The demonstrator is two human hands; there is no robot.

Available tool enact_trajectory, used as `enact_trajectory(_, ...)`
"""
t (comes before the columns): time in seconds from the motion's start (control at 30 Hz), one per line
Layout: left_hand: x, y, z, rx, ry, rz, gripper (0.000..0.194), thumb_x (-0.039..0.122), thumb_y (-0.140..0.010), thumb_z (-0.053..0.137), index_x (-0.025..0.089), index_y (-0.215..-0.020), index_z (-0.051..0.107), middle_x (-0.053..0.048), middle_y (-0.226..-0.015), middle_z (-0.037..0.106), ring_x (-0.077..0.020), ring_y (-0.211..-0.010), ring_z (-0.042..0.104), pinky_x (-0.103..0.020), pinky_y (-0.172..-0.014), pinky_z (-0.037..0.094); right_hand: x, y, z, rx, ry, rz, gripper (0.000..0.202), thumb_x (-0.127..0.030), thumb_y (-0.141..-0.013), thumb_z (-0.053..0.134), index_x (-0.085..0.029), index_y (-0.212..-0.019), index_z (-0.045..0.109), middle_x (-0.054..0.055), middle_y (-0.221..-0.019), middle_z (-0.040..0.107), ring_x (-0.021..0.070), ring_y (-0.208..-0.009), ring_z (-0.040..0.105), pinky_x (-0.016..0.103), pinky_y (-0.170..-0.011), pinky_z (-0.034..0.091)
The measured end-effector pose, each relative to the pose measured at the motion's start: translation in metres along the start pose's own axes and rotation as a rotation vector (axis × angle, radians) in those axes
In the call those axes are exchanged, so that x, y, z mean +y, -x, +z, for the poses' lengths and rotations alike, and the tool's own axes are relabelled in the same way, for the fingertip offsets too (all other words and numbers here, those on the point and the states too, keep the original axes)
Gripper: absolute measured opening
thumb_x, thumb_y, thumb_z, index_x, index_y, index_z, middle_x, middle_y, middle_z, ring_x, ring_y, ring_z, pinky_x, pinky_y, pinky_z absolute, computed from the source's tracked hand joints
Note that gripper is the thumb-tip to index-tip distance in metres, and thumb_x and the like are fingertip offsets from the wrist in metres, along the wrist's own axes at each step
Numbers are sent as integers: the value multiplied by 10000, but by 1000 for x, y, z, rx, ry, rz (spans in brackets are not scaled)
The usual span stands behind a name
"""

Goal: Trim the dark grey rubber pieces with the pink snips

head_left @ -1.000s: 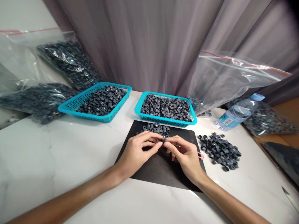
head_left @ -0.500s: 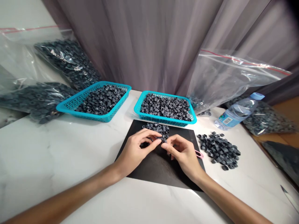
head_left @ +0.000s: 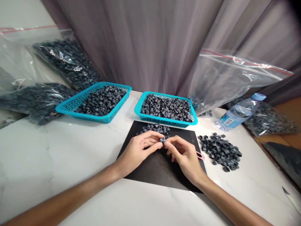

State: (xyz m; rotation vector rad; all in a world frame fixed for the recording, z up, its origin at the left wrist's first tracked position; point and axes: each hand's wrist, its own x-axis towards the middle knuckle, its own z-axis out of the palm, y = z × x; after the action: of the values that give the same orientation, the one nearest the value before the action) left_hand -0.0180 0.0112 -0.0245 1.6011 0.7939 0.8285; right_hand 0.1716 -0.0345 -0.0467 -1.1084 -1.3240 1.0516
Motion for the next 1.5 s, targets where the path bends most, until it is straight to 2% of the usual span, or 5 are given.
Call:
enact_trajectory(0.27,-2,-2,-3,-23,-21,-13,196,294,-920,694,222,-1103,706,0,-1057,764,-171,-1044,731,-256,-968,553,-3,3,2,-37,170,-40,224,-422,-1013,576,-230,-1012,690,6,-863,616,111,-643,527,228,-540,435)
enact_trajectory(0.5,3,-5,-4,-56,135,-97,255,317,-895,734,193,-1117,710,-32,-1068,764,-198,-1015,748,-303,-987,552,-4,5,3,130,128,-96,168,-393,-1035,530,-244,-1035,608,12,-902,597,134,-734,580,243,-587,475)
enact_trajectory(0.7,8,-5,-3,-68,201,-119,239,284,-902,727,201,-1127,719,-48,-1167,759,-201,-1122,712,-285,-1015,534,-7,8,5,33,284,-292,258,-277,-987,598,-285,-1245,613,52,-1105,564,155,-829,598,276,-655,541)
enact_trajectory(1.03,5,-5,-4,-104,201,-104,268,279,-921,697,185,-1171,716,-75,-1212,749,-228,-1162,695,-343,-1043,530,-8,7,6,43,344,-337,226,-251,-982,616,-277,-1201,662,47,-1032,571,157,-766,572,290,-616,511)
enact_trajectory(1.5,4,-1,-2,-73,24,-69,282,387,-996,568,210,-1213,609,-20,-945,748,-186,-884,742,-316,-816,615,-4,2,4,14,127,-131,178,-387,-972,646,-260,-1078,713,42,-992,631,168,-805,600,249,-572,497)
